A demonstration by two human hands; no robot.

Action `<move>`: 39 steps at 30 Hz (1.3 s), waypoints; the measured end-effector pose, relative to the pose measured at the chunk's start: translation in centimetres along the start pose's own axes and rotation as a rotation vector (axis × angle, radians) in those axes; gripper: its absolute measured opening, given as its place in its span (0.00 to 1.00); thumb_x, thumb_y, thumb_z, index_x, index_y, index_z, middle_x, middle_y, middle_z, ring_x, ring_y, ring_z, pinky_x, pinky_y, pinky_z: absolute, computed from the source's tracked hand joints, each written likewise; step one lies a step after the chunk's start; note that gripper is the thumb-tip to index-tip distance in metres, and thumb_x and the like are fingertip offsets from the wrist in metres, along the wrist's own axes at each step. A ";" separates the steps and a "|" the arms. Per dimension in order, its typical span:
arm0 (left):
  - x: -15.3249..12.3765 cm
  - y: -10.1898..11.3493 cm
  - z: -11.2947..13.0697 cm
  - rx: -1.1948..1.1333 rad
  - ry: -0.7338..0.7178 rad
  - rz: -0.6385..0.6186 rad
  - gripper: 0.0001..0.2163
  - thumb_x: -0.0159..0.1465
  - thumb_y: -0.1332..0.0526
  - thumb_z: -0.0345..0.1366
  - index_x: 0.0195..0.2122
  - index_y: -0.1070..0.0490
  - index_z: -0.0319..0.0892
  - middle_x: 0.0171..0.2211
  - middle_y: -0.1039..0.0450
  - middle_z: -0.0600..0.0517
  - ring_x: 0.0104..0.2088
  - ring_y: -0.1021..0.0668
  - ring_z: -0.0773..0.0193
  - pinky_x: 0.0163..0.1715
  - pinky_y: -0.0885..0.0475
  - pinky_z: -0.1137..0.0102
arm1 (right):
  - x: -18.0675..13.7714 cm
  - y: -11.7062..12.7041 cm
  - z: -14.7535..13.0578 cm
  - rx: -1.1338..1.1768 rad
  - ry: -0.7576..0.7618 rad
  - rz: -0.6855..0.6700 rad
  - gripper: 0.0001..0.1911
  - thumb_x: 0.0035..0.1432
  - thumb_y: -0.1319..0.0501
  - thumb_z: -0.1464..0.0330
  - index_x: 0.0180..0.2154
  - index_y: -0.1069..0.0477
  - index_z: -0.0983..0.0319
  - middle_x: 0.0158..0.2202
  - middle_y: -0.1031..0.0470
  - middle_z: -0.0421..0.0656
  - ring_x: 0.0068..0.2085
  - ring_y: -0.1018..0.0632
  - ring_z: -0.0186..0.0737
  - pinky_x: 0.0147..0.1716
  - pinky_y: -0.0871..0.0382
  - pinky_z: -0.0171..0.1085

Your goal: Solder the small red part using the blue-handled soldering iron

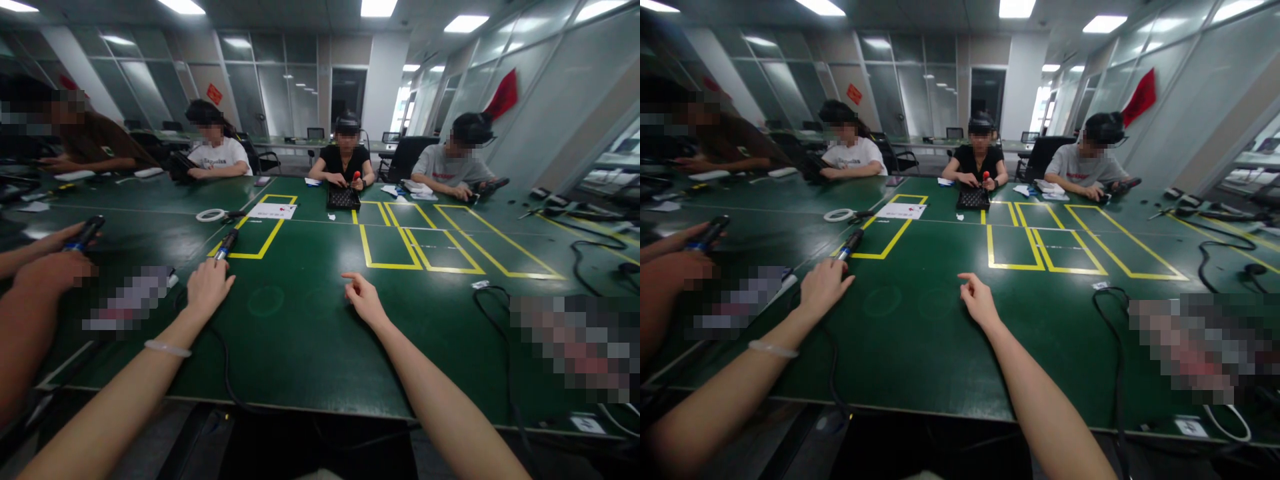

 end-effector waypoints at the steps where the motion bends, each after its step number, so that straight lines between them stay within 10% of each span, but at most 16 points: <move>1: 0.3 -0.2 -0.7 0.031 0.020 0.006 0.16 0.65 0.47 0.41 0.49 0.34 0.36 0.48 0.33 0.37 0.47 0.29 0.44 0.43 0.32 0.58 | 0.0 0.0 0.0 0.000 0.000 0.000 0.17 0.60 0.48 0.66 0.49 0.31 0.63 0.24 0.33 0.36 0.25 0.31 0.34 0.30 0.36 0.34; 22: 2.1 -0.9 -1.0 -0.041 0.104 0.130 0.19 0.67 0.53 0.42 0.48 0.31 0.35 0.46 0.29 0.34 0.46 0.28 0.42 0.41 0.35 0.55 | 0.1 -0.1 0.6 0.025 -0.003 -0.006 0.16 0.60 0.47 0.66 0.48 0.30 0.61 0.24 0.33 0.36 0.27 0.29 0.35 0.30 0.35 0.34; 31: -0.9 0.7 13.0 -1.325 -0.186 -0.460 0.20 0.62 0.42 0.47 0.49 0.28 0.39 0.38 0.25 0.47 0.37 0.24 0.62 0.40 0.31 0.66 | 0.0 -0.5 0.6 0.027 0.009 -0.073 0.16 0.61 0.47 0.66 0.49 0.31 0.61 0.25 0.33 0.36 0.26 0.30 0.34 0.30 0.36 0.34; 39: -5.0 1.4 19.3 -1.669 -0.222 -0.738 0.28 0.63 0.40 0.45 0.62 0.39 0.40 0.30 0.31 0.53 0.29 0.30 0.68 0.32 0.34 0.70 | -0.1 -2.2 0.0 0.284 0.004 -0.275 0.20 0.55 0.37 0.63 0.49 0.33 0.61 0.28 0.31 0.36 0.25 0.32 0.30 0.27 0.38 0.32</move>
Point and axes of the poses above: each hand's wrist, its own x-axis towards the middle knuckle, its own y-axis out of the back of the hand, z = x × y, the point moved 4 cm from there along x, towards the middle knuckle
